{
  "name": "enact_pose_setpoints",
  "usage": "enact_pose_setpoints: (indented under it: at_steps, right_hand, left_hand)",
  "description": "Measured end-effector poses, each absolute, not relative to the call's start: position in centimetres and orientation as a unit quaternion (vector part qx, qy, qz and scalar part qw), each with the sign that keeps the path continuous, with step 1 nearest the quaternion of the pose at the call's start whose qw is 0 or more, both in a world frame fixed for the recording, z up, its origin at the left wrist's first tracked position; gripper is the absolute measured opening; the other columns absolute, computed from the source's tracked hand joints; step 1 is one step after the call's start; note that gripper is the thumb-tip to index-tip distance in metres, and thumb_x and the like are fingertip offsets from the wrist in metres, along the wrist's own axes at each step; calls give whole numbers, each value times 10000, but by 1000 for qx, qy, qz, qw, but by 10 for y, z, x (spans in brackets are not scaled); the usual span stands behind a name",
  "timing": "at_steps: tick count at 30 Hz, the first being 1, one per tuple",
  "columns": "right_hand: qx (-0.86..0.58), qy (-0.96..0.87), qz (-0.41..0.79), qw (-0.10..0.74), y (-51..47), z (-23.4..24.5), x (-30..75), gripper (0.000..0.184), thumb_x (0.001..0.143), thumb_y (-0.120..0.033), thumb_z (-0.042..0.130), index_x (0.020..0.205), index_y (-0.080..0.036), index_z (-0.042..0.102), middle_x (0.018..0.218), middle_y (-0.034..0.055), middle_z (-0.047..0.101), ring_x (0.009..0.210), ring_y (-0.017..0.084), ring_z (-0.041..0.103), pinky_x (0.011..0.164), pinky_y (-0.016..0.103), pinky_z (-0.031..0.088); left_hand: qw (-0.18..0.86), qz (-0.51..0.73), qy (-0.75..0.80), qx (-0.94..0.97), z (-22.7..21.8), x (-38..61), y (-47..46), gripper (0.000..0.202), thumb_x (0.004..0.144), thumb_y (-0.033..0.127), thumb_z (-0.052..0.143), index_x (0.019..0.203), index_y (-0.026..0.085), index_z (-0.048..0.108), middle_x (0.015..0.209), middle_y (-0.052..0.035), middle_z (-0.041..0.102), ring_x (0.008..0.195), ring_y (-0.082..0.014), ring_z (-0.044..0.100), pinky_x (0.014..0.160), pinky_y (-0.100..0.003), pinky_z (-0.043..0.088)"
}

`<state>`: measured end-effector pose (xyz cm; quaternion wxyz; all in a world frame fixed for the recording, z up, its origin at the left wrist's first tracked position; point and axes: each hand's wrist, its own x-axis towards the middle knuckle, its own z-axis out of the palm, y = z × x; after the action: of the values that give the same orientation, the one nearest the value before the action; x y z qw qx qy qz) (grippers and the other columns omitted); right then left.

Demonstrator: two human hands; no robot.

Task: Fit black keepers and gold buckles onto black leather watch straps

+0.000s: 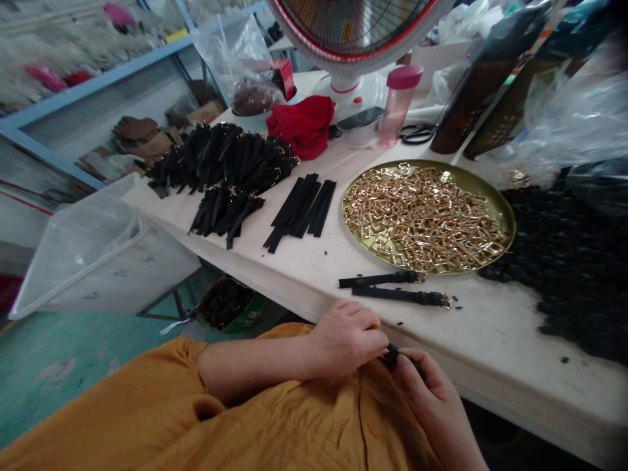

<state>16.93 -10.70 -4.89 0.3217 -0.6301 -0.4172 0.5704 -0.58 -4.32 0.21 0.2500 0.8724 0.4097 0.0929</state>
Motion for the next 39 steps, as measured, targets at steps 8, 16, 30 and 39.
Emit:
enact_pose_setpoints:
  at_steps: [8, 16, 30, 39]
  right_hand:
    - [-652, -520, 435, 339, -107, -49, 165, 275, 748, -463, 524, 796, -198, 575, 649, 20, 618, 553, 170, 564, 513, 259, 448]
    - [-637, -611, 393, 258, -108, -41, 171, 272, 807, -471, 450, 790, -226, 566, 657, 15, 636, 541, 169, 577, 501, 257, 427]
    - [-663, -553, 419, 282, -106, -48, 167, 293, 804, -480, 433, 789, -218, 566, 652, 15, 605, 584, 177, 552, 538, 265, 409]
    - [-623, -291, 643, 336, -102, -46, 162, 324, 683, -519, 590, 715, -199, 544, 558, -38, 471, 503, 120, 418, 464, 226, 356]
  left_hand:
    - [636, 106, 515, 564, -1, 0, -49, 202, 752, 277, 547, 893, 138, 583, 751, -7, 617, 657, -100, 554, 613, -214, 424]
    - [818, 103, 487, 288, -10, 4, -48, 138, 647, 242, 618, 692, 123, 567, 591, 37, 556, 492, -33, 470, 511, -166, 347]
    - [776, 160, 512, 332, -16, 8, -50, 221, 650, 257, 632, 780, 127, 509, 649, 33, 550, 509, -58, 511, 506, -194, 358]
    - [714, 170, 528, 427, -27, 10, -56, 197, 668, 281, 600, 773, 127, 535, 652, 25, 546, 568, -76, 493, 547, -213, 389]
